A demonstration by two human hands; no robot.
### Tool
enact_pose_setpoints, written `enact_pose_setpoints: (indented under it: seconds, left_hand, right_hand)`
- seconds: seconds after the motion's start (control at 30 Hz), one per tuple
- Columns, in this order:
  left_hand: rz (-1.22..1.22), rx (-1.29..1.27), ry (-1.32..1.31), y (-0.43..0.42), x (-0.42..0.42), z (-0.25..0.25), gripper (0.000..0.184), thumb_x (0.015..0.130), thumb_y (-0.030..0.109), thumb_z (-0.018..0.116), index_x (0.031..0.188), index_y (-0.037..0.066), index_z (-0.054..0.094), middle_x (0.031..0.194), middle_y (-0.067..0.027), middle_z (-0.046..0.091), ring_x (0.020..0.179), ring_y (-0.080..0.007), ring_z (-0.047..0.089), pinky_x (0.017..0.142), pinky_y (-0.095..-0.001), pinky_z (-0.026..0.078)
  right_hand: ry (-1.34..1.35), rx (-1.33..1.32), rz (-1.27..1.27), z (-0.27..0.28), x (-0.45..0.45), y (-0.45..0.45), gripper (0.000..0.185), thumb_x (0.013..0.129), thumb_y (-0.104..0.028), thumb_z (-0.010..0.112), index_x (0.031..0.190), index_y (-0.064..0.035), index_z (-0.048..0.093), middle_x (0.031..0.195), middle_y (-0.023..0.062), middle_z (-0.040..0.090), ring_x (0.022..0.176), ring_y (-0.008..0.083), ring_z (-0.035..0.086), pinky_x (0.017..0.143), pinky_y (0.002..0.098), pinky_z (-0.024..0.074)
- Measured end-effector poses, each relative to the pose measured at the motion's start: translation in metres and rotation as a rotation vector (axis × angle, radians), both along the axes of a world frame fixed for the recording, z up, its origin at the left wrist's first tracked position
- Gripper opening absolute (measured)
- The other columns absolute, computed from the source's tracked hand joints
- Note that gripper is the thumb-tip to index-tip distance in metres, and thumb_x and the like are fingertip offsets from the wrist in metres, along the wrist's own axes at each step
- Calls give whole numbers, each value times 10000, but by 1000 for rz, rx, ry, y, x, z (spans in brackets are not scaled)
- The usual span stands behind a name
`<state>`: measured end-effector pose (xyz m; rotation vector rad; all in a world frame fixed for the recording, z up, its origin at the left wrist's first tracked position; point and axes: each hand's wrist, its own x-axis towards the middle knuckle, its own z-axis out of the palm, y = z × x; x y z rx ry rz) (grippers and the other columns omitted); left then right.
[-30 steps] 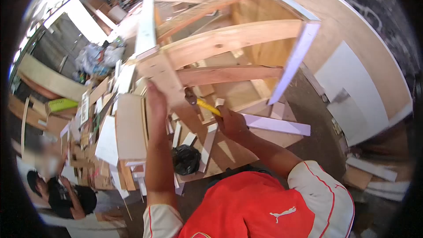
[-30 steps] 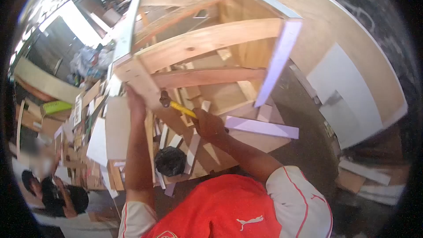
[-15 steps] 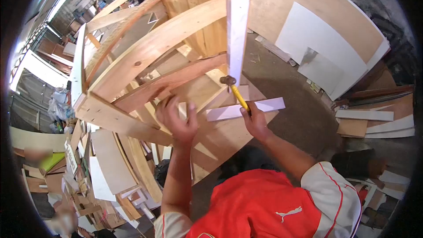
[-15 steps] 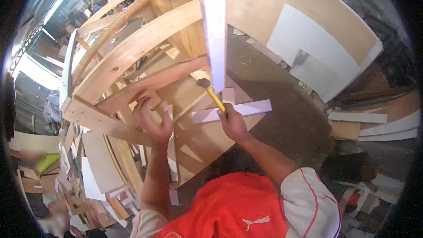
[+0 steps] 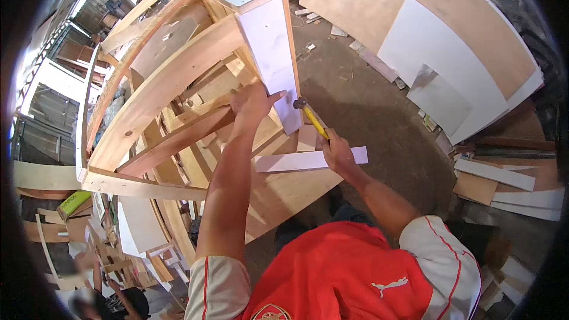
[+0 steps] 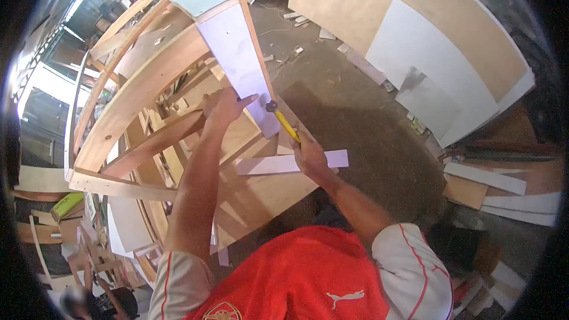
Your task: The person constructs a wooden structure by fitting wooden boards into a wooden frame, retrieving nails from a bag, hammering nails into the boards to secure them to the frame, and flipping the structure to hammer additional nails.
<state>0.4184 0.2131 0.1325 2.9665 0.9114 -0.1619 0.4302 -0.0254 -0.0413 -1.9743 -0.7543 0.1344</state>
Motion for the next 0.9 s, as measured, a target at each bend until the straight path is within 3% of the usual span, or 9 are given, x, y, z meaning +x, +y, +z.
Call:
enact_pose_setpoints:
  seconds: [0.03, 0.13, 0.2, 0.3, 0.4, 0.63, 0.73, 0.83, 0.9]
  left_hand:
    - [-8, 43, -2, 0, 0, -3, 621, 834, 709, 646, 1051, 140, 761, 963, -116, 761, 966, -315, 722, 983, -553, 439]
    - [-18, 117, 1, 0, -3, -8, 560, 852, 704, 628, 1064, 201, 754, 956, -108, 763, 921, -319, 729, 883, -503, 513]
    - [-18, 97, 17, 3, -2, -7, 511, 862, 663, 646, 1078, 212, 748, 947, -110, 760, 900, -335, 728, 827, -475, 541]
    - [-96, 3, -43, 11, -8, -4, 398, 888, 545, 679, 977, 169, 777, 904, -123, 756, 873, -346, 727, 753, -463, 563]
    - [-138, -18, -6, 19, -11, -8, 400, 886, 503, 686, 1103, 170, 730, 969, -127, 747, 913, -358, 711, 805, -494, 548]
    - [-58, -29, 6, 19, -8, -10, 350, 901, 438, 698, 1104, 153, 723, 1055, -132, 733, 946, -366, 701, 812, -485, 550]
    - [-61, -24, -2, 14, -8, -4, 349, 895, 444, 707, 1067, 142, 735, 1031, -139, 738, 932, -364, 708, 800, -477, 556]
    - [-74, -32, -26, 16, -9, 0, 365, 880, 468, 719, 1000, 126, 762, 976, -157, 747, 901, -358, 723, 790, -473, 563]
    - [-89, -97, 22, 13, -8, 3, 363, 875, 470, 721, 982, 126, 767, 973, -158, 748, 907, -354, 724, 794, -474, 562]
  right_hand:
    - [-95, 23, 2, -4, 4, 2, 300, 1055, -261, 507, 1153, 21, 535, 853, 278, 659, 846, 480, 675, 667, 506, 495]
    - [130, -19, 105, 24, 13, -3, 344, 1016, -196, 552, 1266, 40, 530, 1098, 327, 646, 994, 510, 637, 829, 553, 517]
    - [118, -33, 132, 47, 14, -8, 342, 1021, -183, 541, 1273, 48, 527, 1112, 328, 643, 1013, 507, 635, 838, 550, 517]
    - [56, 61, 138, 64, 14, -8, 345, 1023, -158, 534, 1293, 57, 517, 1127, 325, 641, 1027, 497, 640, 837, 528, 527]
    - [15, 118, 127, 69, 12, -9, 363, 1029, -163, 526, 1312, 64, 507, 1148, 321, 638, 1033, 493, 644, 845, 514, 533]
    - [-51, 82, 86, 40, 17, 2, 378, 1020, -184, 532, 1322, 43, 525, 1188, 322, 634, 1074, 495, 635, 889, 540, 518]
    - [64, -279, 141, -11, 21, 2, 352, 1014, -161, 562, 1288, 60, 546, 965, 291, 680, 946, 466, 685, 779, 503, 538]
    - [208, -213, 169, -17, 14, -15, 359, 1011, -180, 533, 1310, 19, 556, 1177, 310, 645, 1088, 497, 629, 914, 544, 509]
    - [137, -193, 132, -7, 14, -12, 359, 1010, -173, 534, 1309, 25, 552, 1168, 316, 645, 1069, 490, 638, 898, 533, 519]
